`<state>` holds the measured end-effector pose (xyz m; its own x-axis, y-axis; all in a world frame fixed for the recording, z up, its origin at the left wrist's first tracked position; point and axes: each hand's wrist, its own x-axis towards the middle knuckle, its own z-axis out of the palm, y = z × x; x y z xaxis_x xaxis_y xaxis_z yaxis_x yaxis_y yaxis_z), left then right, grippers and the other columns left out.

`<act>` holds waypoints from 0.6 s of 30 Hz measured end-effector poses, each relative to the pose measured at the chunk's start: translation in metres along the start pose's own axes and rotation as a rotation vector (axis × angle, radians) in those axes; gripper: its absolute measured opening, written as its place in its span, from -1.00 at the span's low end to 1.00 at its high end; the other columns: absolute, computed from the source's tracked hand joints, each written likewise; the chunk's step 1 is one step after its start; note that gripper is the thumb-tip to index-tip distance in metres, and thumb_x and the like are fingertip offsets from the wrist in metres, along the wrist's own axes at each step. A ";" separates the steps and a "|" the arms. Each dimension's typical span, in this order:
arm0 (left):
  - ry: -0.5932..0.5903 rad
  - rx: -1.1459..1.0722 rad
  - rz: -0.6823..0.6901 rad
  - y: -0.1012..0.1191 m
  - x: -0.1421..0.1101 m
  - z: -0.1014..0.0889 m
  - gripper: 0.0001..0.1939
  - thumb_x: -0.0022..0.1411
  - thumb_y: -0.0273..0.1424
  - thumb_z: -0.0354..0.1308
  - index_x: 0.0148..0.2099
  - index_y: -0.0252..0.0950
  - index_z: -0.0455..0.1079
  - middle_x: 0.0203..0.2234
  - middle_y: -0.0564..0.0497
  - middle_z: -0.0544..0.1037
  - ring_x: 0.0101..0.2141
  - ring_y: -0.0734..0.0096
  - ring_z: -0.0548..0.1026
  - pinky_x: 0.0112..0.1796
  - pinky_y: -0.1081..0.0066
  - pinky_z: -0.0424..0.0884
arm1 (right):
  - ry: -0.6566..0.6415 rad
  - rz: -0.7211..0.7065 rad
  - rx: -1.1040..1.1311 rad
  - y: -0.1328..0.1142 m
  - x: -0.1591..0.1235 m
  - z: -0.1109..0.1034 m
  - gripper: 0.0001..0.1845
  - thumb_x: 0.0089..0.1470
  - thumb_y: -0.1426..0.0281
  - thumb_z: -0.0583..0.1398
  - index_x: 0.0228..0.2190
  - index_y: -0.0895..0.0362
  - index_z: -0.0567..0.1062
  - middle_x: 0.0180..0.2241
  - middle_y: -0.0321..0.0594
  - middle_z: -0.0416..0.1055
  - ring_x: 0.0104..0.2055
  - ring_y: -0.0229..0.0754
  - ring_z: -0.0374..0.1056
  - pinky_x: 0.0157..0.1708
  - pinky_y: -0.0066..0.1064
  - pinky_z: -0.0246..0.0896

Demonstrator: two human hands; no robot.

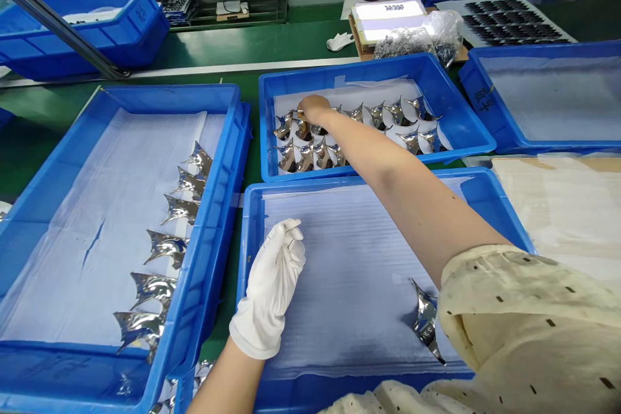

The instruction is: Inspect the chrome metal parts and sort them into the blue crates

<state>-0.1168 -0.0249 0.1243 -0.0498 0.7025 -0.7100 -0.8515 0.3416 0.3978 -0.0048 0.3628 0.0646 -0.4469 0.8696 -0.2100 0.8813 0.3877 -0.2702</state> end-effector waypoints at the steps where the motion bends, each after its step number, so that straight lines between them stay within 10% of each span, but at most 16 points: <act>1: -0.007 0.003 0.001 0.000 0.000 0.000 -0.71 0.51 -0.56 0.00 -0.14 -0.45 0.57 -0.38 -0.02 0.61 -0.47 0.58 0.59 -0.45 0.59 0.59 | 0.019 0.022 -0.002 -0.001 -0.003 -0.001 -0.54 0.19 0.58 0.21 0.12 0.39 0.56 0.12 0.25 0.50 0.07 0.16 0.44 0.01 -0.19 0.33; 6: -0.034 0.026 0.048 0.000 0.001 -0.002 -0.70 0.54 -0.53 -0.02 -0.12 -0.45 0.56 -0.40 -0.01 0.60 -0.45 0.61 0.58 -0.43 0.63 0.57 | 0.169 0.059 0.061 -0.008 -0.040 -0.016 -0.52 0.31 0.51 0.12 0.22 0.23 0.49 0.15 0.07 0.51 0.08 0.08 0.45 -0.01 -0.23 0.32; 11: -0.104 0.075 0.097 0.002 0.001 -0.002 -0.71 0.55 -0.44 0.02 -0.14 -0.40 0.55 -0.47 0.04 0.57 -0.53 0.66 0.51 -0.46 0.66 0.53 | 0.365 -0.090 0.312 0.001 -0.151 -0.028 -0.66 0.37 0.34 0.11 -0.02 0.23 0.60 -0.08 -0.11 0.60 -0.07 -0.12 0.46 -0.06 -0.34 0.29; 18: -0.234 0.173 0.145 0.003 0.001 -0.007 -0.82 0.48 -0.34 0.19 -0.17 -0.33 0.52 -0.45 0.09 0.57 -0.58 0.68 0.44 -0.47 0.64 0.49 | -0.134 -0.098 0.480 0.047 -0.346 0.001 -0.70 0.13 0.14 0.34 -0.29 0.13 0.68 -0.28 -0.23 0.65 -0.25 -0.17 0.51 -0.18 -0.35 0.31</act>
<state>-0.1227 -0.0279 0.1206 -0.0257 0.8689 -0.4942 -0.7420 0.3147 0.5920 0.1913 0.0804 0.1238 -0.5674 0.7773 -0.2719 0.6785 0.2541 -0.6893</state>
